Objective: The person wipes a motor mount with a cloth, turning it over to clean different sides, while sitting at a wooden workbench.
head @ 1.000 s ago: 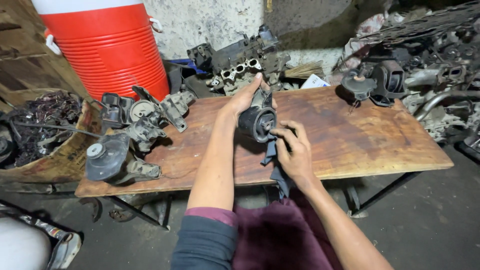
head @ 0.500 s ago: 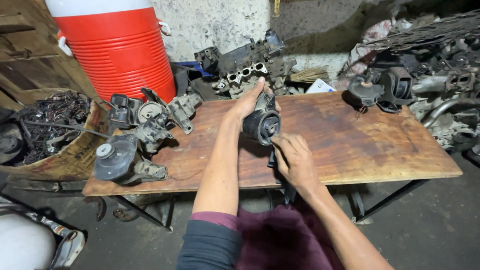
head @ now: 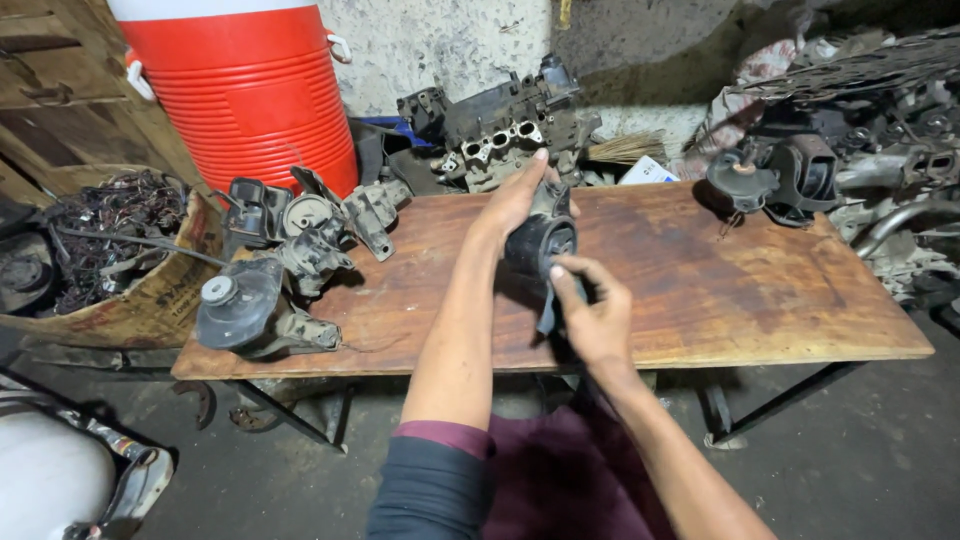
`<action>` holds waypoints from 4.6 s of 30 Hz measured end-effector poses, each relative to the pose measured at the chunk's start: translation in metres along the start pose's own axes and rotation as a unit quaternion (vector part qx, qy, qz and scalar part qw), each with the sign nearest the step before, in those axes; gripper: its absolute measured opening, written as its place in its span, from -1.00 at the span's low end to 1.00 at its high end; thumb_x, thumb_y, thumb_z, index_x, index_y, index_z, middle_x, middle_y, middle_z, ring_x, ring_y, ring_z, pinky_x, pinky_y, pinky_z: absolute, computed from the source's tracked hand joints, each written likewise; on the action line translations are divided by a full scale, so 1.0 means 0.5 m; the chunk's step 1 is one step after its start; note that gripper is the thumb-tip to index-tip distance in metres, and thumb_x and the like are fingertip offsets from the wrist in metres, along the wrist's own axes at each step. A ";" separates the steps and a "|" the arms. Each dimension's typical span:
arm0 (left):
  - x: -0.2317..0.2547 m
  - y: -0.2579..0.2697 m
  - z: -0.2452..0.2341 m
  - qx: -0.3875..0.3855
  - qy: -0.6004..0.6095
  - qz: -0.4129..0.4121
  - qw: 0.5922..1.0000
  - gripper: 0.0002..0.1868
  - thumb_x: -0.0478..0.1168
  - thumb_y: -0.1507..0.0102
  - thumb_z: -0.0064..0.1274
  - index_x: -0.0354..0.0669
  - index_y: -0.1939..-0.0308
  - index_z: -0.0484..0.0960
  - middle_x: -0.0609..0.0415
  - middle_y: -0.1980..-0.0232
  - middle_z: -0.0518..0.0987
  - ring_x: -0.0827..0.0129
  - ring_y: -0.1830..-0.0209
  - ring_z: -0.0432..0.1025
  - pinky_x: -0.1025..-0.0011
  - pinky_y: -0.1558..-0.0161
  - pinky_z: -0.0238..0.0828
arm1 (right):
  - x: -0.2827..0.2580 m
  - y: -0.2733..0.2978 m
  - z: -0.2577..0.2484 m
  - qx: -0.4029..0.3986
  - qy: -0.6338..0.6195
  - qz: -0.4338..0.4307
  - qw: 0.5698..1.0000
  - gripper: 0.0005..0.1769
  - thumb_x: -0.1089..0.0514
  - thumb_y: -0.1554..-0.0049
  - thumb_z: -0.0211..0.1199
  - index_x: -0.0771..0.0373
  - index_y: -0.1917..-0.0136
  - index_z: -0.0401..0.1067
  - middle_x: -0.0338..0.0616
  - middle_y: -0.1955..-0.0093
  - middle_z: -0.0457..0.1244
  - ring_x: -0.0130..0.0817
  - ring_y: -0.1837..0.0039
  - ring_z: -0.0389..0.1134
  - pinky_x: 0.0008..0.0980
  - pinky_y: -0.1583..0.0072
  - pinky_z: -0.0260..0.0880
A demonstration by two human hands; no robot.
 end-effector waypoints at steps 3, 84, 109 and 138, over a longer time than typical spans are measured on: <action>-0.011 -0.002 0.017 0.016 0.008 0.000 1.000 -0.37 0.39 -0.31 -0.18 -0.05 0.21 0.69 -0.04 0.03 0.61 0.13 -0.17 0.47 0.17 -0.32 0.30 | 0.038 -0.023 -0.013 0.074 -0.089 0.133 0.984 -0.84 0.18 -0.17 0.38 0.11 -0.05 0.63 -0.27 0.19 0.42 -0.54 0.10 0.38 -0.40 0.03 0.45; -0.193 -0.039 0.088 0.113 0.108 0.040 0.987 -0.34 0.29 -0.43 -0.25 -0.10 0.26 0.78 -0.03 0.30 0.64 0.26 0.27 0.52 0.35 0.18 0.49 | -0.078 -0.081 -0.100 -0.113 0.577 -0.246 0.771 -0.80 -0.09 -0.09 0.36 -0.19 -0.02 0.49 -0.29 -0.22 0.08 -0.09 -0.34 0.01 -0.04 -0.25 -0.09; -0.144 -0.006 0.086 0.137 0.081 0.049 0.986 -0.32 0.28 -0.42 -0.29 -0.14 0.26 0.78 -0.10 0.23 0.65 0.13 0.09 0.51 0.24 -0.12 0.42 | -0.070 -0.010 -0.120 -0.030 0.674 -0.405 0.617 -0.66 0.15 -0.24 0.13 -0.01 -0.28 0.43 -0.08 0.16 0.07 0.04 0.00 0.17 -0.06 -0.07 -0.08; -0.188 -0.087 0.097 0.160 0.160 0.028 0.974 -0.35 0.28 -0.41 -0.18 -0.20 0.26 0.76 0.03 0.38 0.58 0.29 0.32 0.49 0.38 0.16 0.45 | -0.030 -0.099 -0.080 -0.123 0.431 -0.129 0.885 -0.79 -0.10 -0.27 0.19 -0.19 -0.16 0.50 -0.25 -0.22 -0.03 0.02 -0.29 -0.03 0.04 -0.21 -0.05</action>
Point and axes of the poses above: each hand's wrist, its own y-axis away from the middle knuckle, its own z-axis out of the palm, x = y × z, the point moved 1 cm from there along -y, towards the middle knuckle
